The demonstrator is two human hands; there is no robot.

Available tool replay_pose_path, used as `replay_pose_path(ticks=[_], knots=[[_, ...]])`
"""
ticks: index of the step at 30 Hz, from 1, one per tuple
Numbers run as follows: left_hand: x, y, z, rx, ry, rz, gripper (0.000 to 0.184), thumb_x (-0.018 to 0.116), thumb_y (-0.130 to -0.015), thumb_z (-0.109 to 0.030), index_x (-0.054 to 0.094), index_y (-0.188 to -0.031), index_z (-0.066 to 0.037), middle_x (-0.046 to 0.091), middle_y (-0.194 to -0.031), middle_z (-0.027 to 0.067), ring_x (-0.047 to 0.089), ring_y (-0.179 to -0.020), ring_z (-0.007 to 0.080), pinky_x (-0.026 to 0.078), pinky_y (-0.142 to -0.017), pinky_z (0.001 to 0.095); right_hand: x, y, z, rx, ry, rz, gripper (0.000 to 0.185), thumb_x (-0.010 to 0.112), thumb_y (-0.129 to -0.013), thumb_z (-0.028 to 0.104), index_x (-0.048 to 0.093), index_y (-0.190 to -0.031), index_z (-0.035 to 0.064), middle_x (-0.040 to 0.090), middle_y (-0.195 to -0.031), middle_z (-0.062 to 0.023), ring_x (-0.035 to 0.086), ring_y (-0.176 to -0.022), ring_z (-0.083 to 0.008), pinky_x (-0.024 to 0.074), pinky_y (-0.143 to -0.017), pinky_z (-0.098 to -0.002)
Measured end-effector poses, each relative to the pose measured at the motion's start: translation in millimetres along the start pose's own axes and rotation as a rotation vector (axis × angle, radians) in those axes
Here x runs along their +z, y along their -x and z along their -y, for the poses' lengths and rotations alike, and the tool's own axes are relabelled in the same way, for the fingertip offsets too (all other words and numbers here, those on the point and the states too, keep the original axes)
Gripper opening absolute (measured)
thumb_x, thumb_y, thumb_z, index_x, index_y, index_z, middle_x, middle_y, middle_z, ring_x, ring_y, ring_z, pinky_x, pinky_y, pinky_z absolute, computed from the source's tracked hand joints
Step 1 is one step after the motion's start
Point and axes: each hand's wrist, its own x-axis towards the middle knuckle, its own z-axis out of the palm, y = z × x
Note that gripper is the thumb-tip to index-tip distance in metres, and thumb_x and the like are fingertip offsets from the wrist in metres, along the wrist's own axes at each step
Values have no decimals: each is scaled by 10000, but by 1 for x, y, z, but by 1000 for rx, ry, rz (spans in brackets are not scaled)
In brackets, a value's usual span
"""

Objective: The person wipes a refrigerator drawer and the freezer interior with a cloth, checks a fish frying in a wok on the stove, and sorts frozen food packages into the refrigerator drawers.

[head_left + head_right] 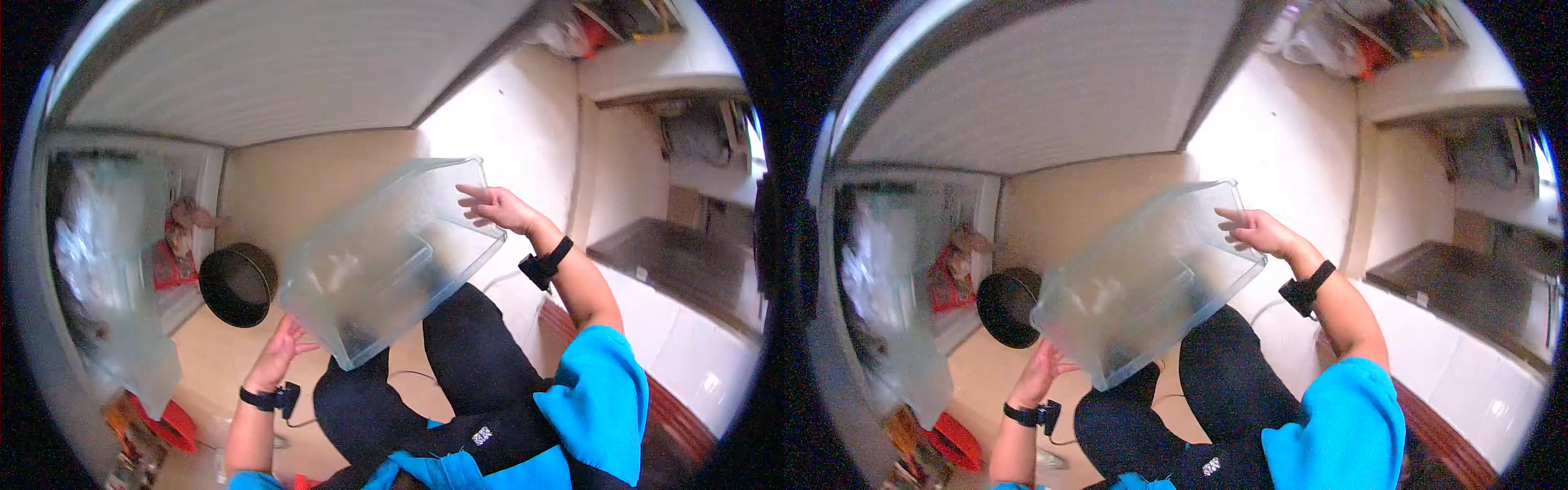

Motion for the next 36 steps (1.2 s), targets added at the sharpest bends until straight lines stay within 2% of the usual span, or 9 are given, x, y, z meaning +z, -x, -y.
replay_pose_path(ticks=[7,12,16,22,25,28,29,30,36], knots=[[111,-15,-117,140,-274,-346,890,629,-860,-335,71,-1494,-55,173,-1524,143,254,-1371,257,244,-1106,402,4,28,1,-103,-232,-111,538,451,-909,88,352,-1437,124,532,-1296,-178,595,-1011,-190,521,-814,-311],[230,5,-155,128,-394,-304,836,441,-774,75,16,-1488,-19,247,-1486,154,323,-1321,232,285,-1086,328,-26,130,-26,-45,-487,-186,504,466,-924,124,369,-1416,67,581,-1237,-128,606,-911,-149,528,-779,-295],[288,36,-216,-29,-261,-283,878,408,-728,117,47,-1502,-89,251,-1489,140,359,-1315,251,362,-1044,328,-14,171,-36,41,-427,-299,438,568,-885,174,485,-1291,34,647,-1018,-79,611,-755,-102,529,-593,-246],[402,9,-259,38,-333,-385,886,365,-652,171,176,-1481,-81,399,-1395,97,450,-1193,226,435,-788,249,-68,202,-3,207,-52,-808,513,598,-847,242,435,-1225,-63,602,-1055,-281,577,-1006,-436,469,-876,-451],[443,-32,-293,49,-344,-197,850,355,-644,178,266,-1451,-74,447,-1351,78,470,-1160,218,422,-733,234,-98,284,-3,181,-153,-1006,592,608,-836,267,381,-1294,-32,524,-1203,-301,507,-1138,-417,423,-952,-463],[482,-68,-331,-28,-277,-66,779,345,-632,181,389,-1370,-64,541,-1223,67,538,-1028,194,421,-689,237,-112,340,25,228,259,-1312,615,625,-837,271,379,-1337,11,428,-1324,-287,424,-1209,-425,362,-1007,-486],[497,-76,-340,-45,-296,-44,768,345,-627,182,410,-1351,-67,554,-1196,66,546,-1004,190,426,-691,241,-118,357,41,243,260,-1335,615,625,-837,271,379,-1337,11,428,-1324,-287,424,-1209,-425,362,-1007,-486],[510,-84,-343,-46,-367,-3,780,348,-632,141,387,-1353,-155,516,-1203,78,519,-1074,277,510,-774,410,-124,372,59,67,290,-1360,588,624,-839,268,405,-1320,11,443,-1319,-271,440,-1192,-415,372,-993,-483],[623,-129,-370,-135,-383,-94,706,390,-720,102,270,-1353,-188,441,-1203,78,478,-981,262,449,-795,490,-153,444,165,-406,122,-941,546,685,-792,356,527,-1239,85,582,-1156,-147,526,-1093,-322,407,-955,-439]])
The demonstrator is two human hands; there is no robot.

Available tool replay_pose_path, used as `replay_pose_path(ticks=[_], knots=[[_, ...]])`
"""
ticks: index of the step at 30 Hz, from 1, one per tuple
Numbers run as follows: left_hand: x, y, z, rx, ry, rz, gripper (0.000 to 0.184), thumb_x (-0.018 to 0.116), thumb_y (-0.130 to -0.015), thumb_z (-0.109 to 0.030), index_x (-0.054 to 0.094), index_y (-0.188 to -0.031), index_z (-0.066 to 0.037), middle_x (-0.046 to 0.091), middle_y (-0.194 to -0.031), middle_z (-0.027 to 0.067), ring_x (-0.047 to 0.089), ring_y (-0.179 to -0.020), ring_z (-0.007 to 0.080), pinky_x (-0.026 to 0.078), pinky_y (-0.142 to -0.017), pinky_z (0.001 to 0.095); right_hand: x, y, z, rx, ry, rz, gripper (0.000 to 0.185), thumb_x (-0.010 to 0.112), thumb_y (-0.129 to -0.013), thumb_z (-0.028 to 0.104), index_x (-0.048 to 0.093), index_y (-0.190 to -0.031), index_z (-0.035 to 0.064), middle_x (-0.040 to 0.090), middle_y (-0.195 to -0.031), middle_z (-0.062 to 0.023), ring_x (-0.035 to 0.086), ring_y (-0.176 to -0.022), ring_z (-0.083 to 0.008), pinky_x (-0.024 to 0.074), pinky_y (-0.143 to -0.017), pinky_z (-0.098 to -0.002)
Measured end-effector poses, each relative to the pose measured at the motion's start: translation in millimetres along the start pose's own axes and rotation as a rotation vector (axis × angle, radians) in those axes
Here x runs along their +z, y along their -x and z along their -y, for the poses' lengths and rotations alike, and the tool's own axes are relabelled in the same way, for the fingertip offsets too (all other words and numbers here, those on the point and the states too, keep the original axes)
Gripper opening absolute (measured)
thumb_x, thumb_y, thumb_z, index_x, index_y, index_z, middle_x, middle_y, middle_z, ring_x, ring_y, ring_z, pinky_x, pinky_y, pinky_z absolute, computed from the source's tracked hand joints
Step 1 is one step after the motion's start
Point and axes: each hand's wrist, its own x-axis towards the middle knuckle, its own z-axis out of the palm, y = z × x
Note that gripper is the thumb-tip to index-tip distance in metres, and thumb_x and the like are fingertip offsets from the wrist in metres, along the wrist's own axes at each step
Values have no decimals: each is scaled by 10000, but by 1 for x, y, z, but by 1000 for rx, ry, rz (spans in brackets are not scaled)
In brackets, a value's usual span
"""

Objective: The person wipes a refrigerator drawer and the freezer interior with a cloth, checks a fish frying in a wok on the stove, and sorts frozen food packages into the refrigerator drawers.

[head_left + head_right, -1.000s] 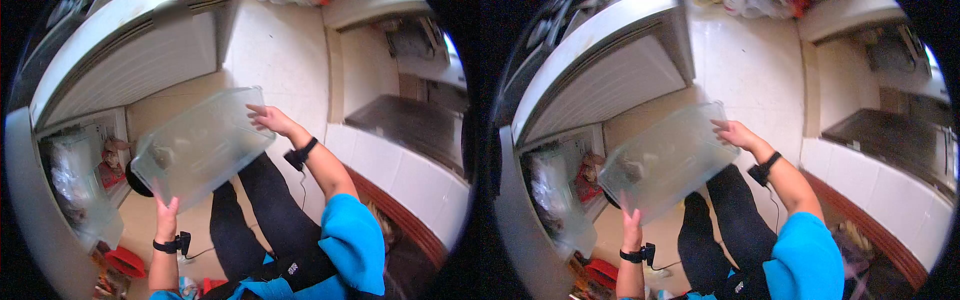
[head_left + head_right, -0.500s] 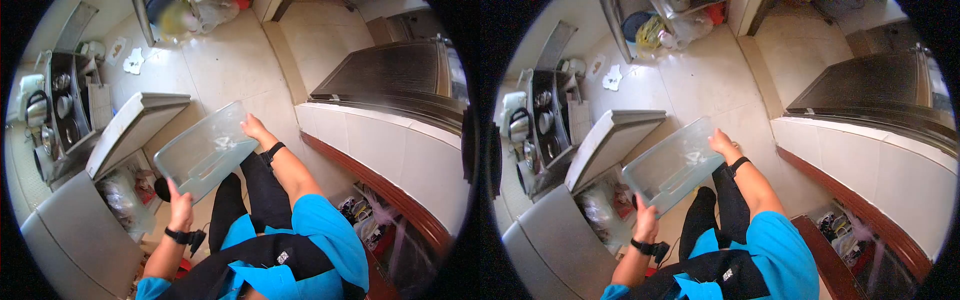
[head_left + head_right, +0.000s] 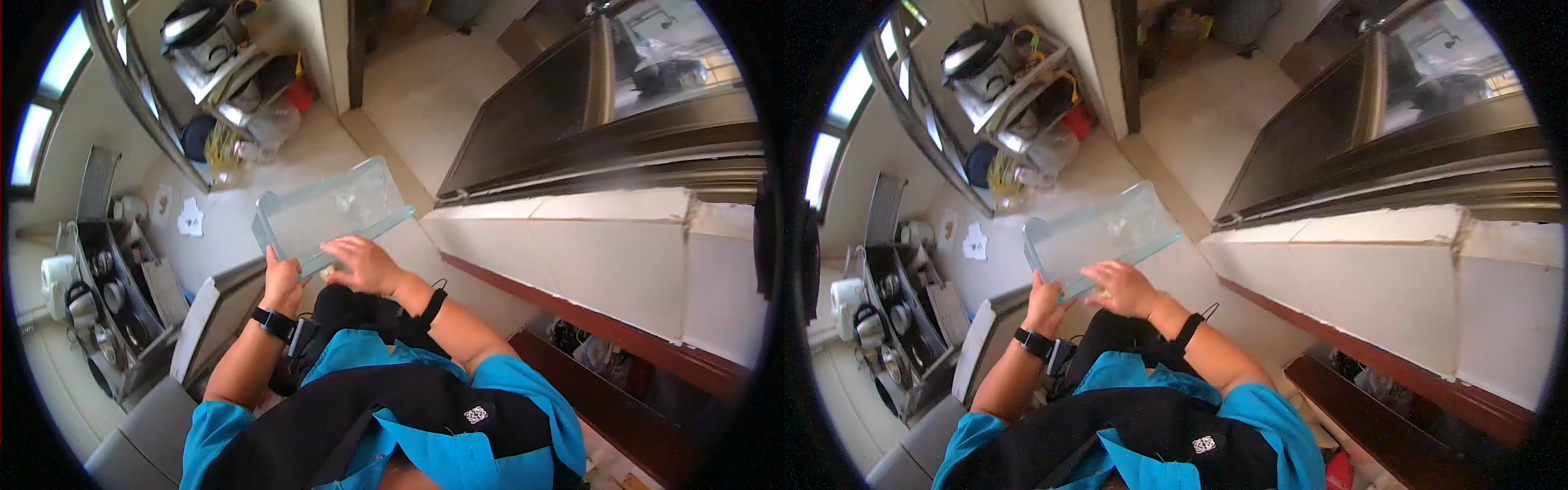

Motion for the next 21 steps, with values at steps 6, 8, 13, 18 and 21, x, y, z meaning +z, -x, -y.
replay_pose_path(ticks=[6,8,13,18,21], knots=[[63,-59,-68,-134,12,42,424,475,-794,62,412,-1178,-106,441,-1082,113,464,-953,279,500,-785,555,-56,-72,-34,-141,396,-172,476,718,-722,443,574,-1056,136,609,-1037,-56,552,-1039,-268,367,-978,-445],[51,-127,-62,107,-466,306,308,511,-791,39,455,-1087,-27,500,-1026,145,489,-959,295,512,-763,532,-88,-106,-47,-78,385,-104,440,720,-717,450,566,-983,135,615,-961,-53,573,-965,-270,401,-904,-438],[139,-137,-164,-219,-14,439,312,466,-816,-19,438,-1126,-40,484,-1108,161,481,-1045,331,418,-891,615,-164,-159,-59,7,282,-32,417,718,-715,477,514,-795,123,599,-748,-52,593,-738,-293,443,-659,-414],[225,-131,-252,-236,-34,524,619,451,-868,-53,230,-1435,-171,323,-1362,105,407,-1180,322,384,-934,606,-257,-187,-70,111,211,-122,452,710,-739,488,479,-755,100,570,-697,-74,580,-683,-311,431,-583,-404],[280,-132,-289,-112,-62,590,542,469,-881,-100,295,-1395,-94,361,-1345,106,382,-1225,253,368,-958,603,-320,-202,-104,114,189,-209,465,700,-760,489,472,-759,84,553,-678,-71,561,-639,-301,425,-573,-388]])
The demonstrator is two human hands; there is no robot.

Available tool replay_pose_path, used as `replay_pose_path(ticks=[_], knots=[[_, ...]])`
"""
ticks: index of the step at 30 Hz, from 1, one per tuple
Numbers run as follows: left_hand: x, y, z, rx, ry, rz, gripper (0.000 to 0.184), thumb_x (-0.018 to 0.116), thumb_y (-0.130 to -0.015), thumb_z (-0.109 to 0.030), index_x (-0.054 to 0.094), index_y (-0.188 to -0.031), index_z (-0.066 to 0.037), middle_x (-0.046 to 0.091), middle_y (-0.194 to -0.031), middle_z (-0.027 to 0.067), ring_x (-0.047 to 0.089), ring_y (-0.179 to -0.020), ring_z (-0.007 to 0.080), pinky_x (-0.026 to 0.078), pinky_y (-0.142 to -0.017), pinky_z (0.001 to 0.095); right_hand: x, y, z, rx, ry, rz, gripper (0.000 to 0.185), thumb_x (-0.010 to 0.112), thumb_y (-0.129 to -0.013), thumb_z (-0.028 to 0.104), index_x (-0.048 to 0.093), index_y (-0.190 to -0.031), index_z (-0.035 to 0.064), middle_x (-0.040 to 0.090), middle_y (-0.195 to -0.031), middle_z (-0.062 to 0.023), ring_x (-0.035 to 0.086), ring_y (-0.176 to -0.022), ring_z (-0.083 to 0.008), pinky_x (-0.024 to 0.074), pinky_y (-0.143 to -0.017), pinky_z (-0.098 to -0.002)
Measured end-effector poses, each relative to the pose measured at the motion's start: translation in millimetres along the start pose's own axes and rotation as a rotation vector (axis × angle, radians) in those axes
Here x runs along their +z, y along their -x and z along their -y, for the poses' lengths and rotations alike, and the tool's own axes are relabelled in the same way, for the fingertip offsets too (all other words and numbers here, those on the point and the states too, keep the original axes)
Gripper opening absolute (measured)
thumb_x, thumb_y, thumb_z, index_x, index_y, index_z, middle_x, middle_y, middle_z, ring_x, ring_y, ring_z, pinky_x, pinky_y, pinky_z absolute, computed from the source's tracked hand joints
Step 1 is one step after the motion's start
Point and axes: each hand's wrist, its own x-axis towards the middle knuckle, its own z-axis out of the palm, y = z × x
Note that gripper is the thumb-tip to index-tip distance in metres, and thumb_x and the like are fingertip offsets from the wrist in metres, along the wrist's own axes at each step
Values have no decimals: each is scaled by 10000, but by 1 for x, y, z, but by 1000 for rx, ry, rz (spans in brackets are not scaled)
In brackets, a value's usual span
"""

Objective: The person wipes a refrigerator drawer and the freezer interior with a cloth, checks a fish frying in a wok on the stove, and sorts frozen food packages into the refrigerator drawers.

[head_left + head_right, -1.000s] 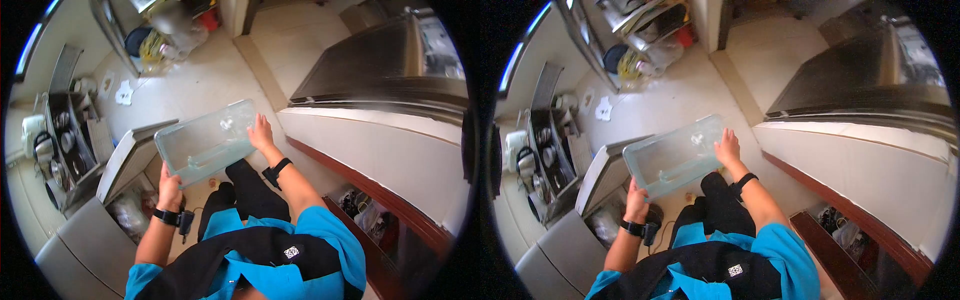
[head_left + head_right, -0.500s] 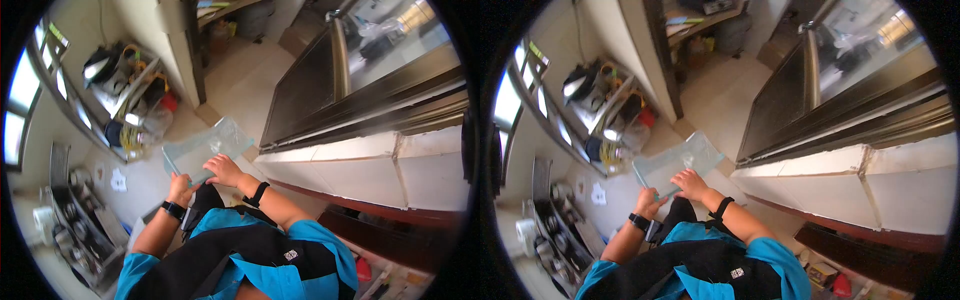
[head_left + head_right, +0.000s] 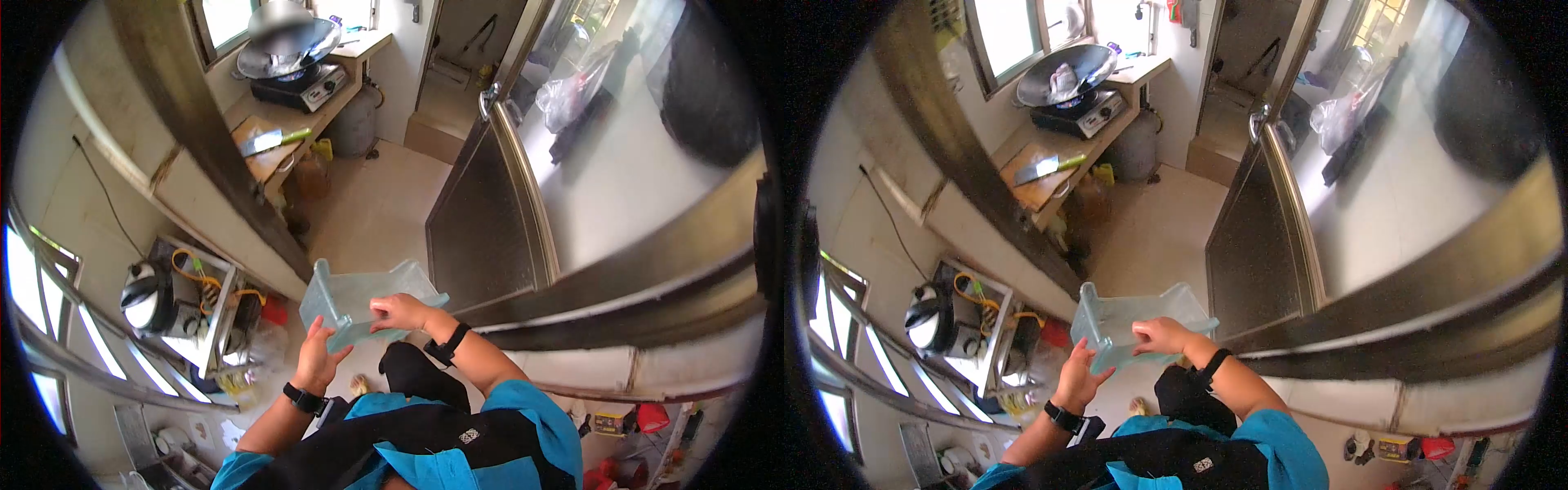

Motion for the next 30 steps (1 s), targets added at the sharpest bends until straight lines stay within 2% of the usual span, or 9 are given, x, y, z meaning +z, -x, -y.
replay_pose_path(ticks=[1,2,6,10,16,22,25,28,30], knots=[[5,-20,-10,13,-14,45,587,462,-896,-92,255,-1445,-124,293,-1407,77,371,-1232,235,391,-952,518,-22,-10,-11,18,-41,-2,466,699,-765,489,475,-763,81,547,-675,-71,553,-631,-294,424,-574,-383],[13,-40,-22,21,-21,50,587,462,-896,-92,255,-1445,-124,293,-1407,77,371,-1232,235,391,-952,518,-44,-22,-23,34,-81,-3,467,698,-769,489,477,-767,78,541,-672,-71,544,-622,-288,424,-576,-379],[53,-117,-60,156,-20,-30,471,491,-911,-162,369,-1362,-108,414,-1272,66,426,-1140,184,431,-878,410,-121,-68,-69,81,-146,-11,467,710,-765,485,514,-820,65,565,-702,-81,559,-655,-268,443,-603,-358],[90,-197,-97,165,24,-180,422,491,-922,-200,388,-1318,-95,479,-1081,67,492,-1032,206,462,-794,370,-195,-109,-117,23,-181,-42,457,713,-770,473,518,-836,65,572,-714,-76,554,-664,-253,447,-610,-346],[147,-288,-149,299,1,-226,359,456,-920,-165,422,-1272,-101,494,-1048,47,493,-1023,188,440,-795,380,-302,-165,-170,-10,-306,-166,405,721,-779,413,507,-868,81,558,-691,-86,520,-606,-257,428,-573,-359],[207,-377,-201,164,-70,-240,327,429,-929,-163,461,-1248,-98,548,-1040,31,527,-965,182,436,-766,342,-383,-195,-212,3,-203,-344,371,748,-771,350,547,-926,80,573,-731,-72,564,-668,-205,453,-618,-313],[205,-455,-219,-11,-198,59,311,421,-941,-173,495,-1235,-101,582,-1069,32,558,-916,184,445,-719,329,-404,-192,-240,64,-172,-399,409,743,-772,365,565,-987,65,605,-816,-93,597,-724,-236,473,-669,-333],[214,-532,-241,-155,-310,139,316,415,-950,-183,486,-1244,-89,578,-1079,50,564,-934,186,459,-740,336,-425,-196,-283,158,-192,-461,442,740,-769,393,570,-1011,63,614,-834,-89,603,-749,-234,476,-694,-329],[254,-552,-264,-210,-383,14,315,414,-954,-174,481,-1246,-77,570,-1068,62,571,-936,185,471,-773,345,-444,-208,-308,196,-215,-512,460,734,-771,414,573,-1020,62,609,-831,-78,592,-750,-205,473,-704,-313]])
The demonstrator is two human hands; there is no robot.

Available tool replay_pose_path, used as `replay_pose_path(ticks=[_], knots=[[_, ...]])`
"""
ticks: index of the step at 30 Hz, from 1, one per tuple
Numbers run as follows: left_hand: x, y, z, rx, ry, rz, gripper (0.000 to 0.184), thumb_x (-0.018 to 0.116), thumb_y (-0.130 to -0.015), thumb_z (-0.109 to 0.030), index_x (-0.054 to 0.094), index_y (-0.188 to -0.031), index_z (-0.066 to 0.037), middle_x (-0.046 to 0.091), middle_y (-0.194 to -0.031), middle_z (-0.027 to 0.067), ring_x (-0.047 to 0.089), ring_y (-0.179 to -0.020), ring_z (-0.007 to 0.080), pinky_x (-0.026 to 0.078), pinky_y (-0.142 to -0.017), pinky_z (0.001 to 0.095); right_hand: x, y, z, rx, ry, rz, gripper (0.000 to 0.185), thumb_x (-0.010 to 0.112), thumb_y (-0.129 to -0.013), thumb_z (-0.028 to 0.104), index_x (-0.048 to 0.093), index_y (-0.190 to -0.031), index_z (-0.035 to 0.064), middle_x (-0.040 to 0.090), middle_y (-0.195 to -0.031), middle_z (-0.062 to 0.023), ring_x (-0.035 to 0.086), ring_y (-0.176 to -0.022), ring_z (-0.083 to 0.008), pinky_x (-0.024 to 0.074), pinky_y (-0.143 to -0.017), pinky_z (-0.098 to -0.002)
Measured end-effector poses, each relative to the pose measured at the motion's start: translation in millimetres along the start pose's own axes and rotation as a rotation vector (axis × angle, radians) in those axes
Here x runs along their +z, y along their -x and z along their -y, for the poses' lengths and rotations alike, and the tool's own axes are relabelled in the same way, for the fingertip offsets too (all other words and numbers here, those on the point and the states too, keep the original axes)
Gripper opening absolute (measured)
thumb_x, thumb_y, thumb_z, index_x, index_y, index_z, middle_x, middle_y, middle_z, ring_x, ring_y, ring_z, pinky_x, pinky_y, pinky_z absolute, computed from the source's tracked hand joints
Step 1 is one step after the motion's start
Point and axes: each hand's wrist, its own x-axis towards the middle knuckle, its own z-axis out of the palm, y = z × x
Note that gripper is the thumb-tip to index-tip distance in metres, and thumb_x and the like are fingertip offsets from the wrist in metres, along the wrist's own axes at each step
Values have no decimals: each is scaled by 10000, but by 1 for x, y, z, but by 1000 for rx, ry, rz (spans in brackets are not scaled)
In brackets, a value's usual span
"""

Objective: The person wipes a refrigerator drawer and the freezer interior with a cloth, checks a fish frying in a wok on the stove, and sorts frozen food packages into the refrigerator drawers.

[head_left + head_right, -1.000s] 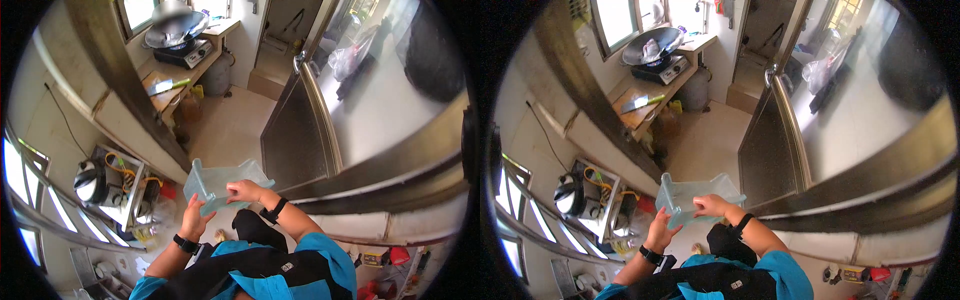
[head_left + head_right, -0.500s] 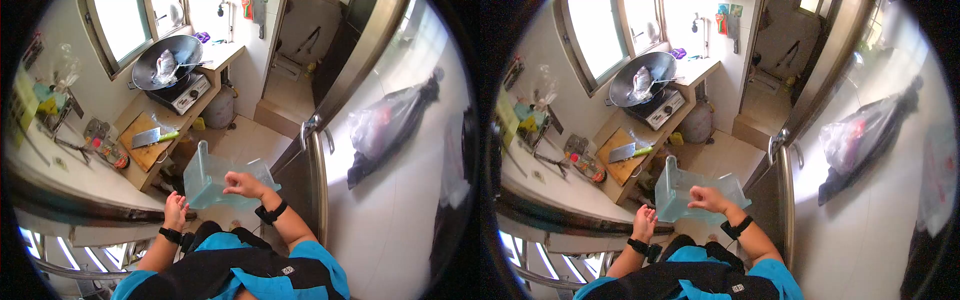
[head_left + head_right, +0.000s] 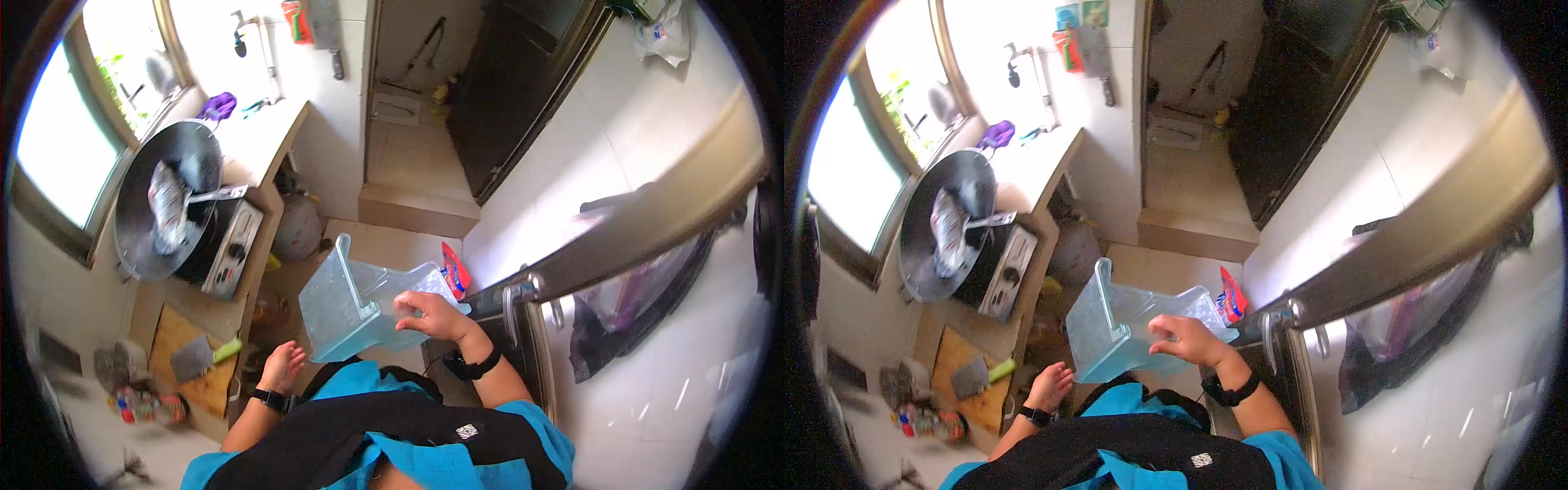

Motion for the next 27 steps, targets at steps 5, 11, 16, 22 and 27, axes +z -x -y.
replay_pose_path(ticks=[5,11,16,22,27], knots=[[-29,-62,-40,-55,-228,-5,326,438,-940,-158,465,-1255,-78,562,-1057,61,571,-926,181,477,-788,350,-29,-76,-41,115,-41,-221,352,735,-793,339,572,-986,95,571,-742,-53,554,-641,-127,454,-615,-278],[-90,-109,-46,-52,-307,-103,352,501,-908,-154,446,-1250,-91,572,-966,50,575,-781,168,514,-674,352,-112,-157,-124,116,-182,-624,263,712,-847,287,577,-947,83,546,-712,51,495,-647,-47,429,-593,-218],[-124,-166,-57,105,-1009,-19,414,502,-904,-329,532,-1210,-52,607,-1129,163,578,-1034,314,471,-840,470,-224,-253,-154,113,-151,-800,324,671,-866,372,579,-909,65,541,-682,31,511,-596,-52,432,-536,-213],[-4,-231,-155,22,-909,-185,380,505,-904,-308,542,-1183,-53,611,-1095,159,587,-1002,305,478,-815,455,-377,-399,-239,-112,-375,-1088,220,611,-919,274,578,-961,60,555,-751,14,536,-627,-65,492,-564,-227],[100,-271,-242,8,-857,-268,352,507,-903,-291,550,-1160,-54,615,-1067,155,594,-976,297,484,-794,442,-480,-513,-281,-191,-655,-1487,294,514,-961,373,553,-994,84,513,-806,15,504,-653,-76,454,-562,-227]])
